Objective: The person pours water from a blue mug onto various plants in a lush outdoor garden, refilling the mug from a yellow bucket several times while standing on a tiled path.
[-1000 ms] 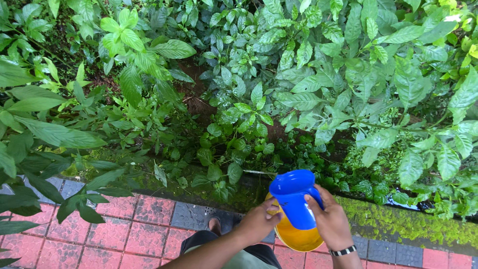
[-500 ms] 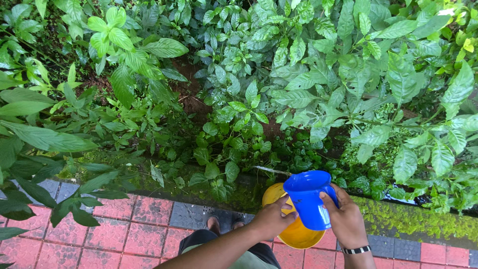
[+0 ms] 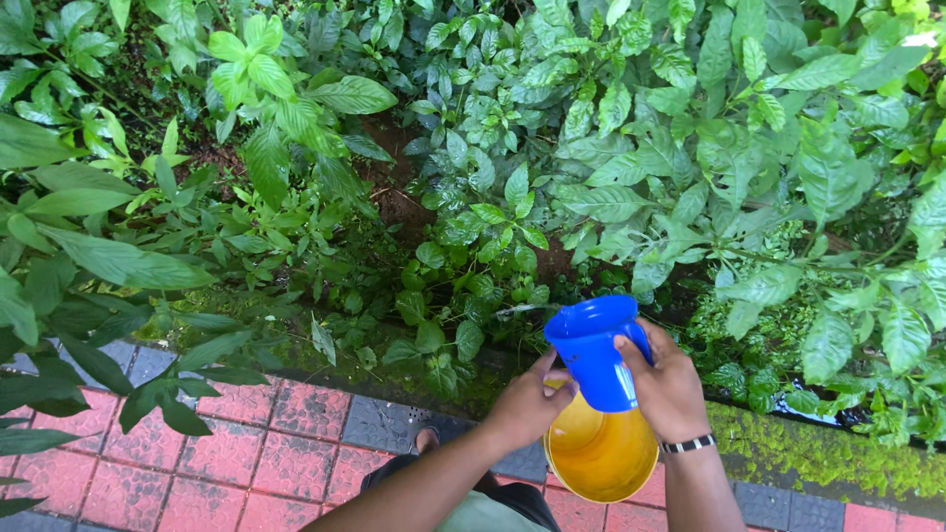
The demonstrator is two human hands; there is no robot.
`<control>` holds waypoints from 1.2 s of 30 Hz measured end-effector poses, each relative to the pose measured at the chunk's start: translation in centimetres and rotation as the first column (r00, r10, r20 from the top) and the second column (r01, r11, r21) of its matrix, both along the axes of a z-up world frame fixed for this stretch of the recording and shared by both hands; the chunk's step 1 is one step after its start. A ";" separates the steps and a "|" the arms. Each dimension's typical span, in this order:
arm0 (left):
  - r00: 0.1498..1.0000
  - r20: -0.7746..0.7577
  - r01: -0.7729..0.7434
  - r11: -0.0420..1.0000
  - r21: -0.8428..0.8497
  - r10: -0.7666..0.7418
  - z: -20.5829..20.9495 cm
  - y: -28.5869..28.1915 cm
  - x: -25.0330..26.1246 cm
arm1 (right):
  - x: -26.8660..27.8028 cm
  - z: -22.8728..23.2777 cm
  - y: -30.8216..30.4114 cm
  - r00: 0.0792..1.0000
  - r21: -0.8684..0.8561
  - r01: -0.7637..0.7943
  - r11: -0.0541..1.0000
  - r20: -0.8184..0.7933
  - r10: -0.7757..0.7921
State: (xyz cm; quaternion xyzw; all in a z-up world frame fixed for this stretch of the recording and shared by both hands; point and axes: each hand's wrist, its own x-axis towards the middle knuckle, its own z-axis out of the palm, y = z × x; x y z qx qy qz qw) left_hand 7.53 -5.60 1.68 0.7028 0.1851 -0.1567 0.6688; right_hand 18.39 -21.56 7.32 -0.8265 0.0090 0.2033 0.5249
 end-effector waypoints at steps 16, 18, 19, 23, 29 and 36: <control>0.996 0.015 0.090 0.996 0.018 -0.090 0.6 -2.0 2.7 | 1.5 0.8 -2.9 0.996 -0.041 0.081 0.996 0.036 -0.079; 0.993 0.038 0.111 0.993 0.030 -0.112 0.0 -2.7 2.7 | 1.2 0.8 -3.7 0.995 -0.036 0.100 0.994 0.023 -0.099; 0.991 0.074 0.113 0.993 0.040 -0.116 -0.3 -3.0 2.6 | 1.0 0.7 -4.1 0.994 -0.033 0.109 0.994 0.018 -0.108; 0.988 0.045 0.146 0.989 -0.013 -0.145 -1.2 -4.4 2.3 | 0.0 0.4 -5.6 0.988 -0.036 0.152 0.988 0.005 -0.152; 0.975 0.022 0.221 0.975 -0.012 -0.221 -1.5 -5.5 1.6 | -1.2 -0.5 -7.1 0.980 0.000 0.196 0.981 -0.012 -0.196; 0.975 0.020 0.222 0.975 -0.004 -0.222 -1.7 -5.6 1.2 | -1.5 1.0 -5.8 0.984 -0.158 0.174 0.972 0.006 -0.176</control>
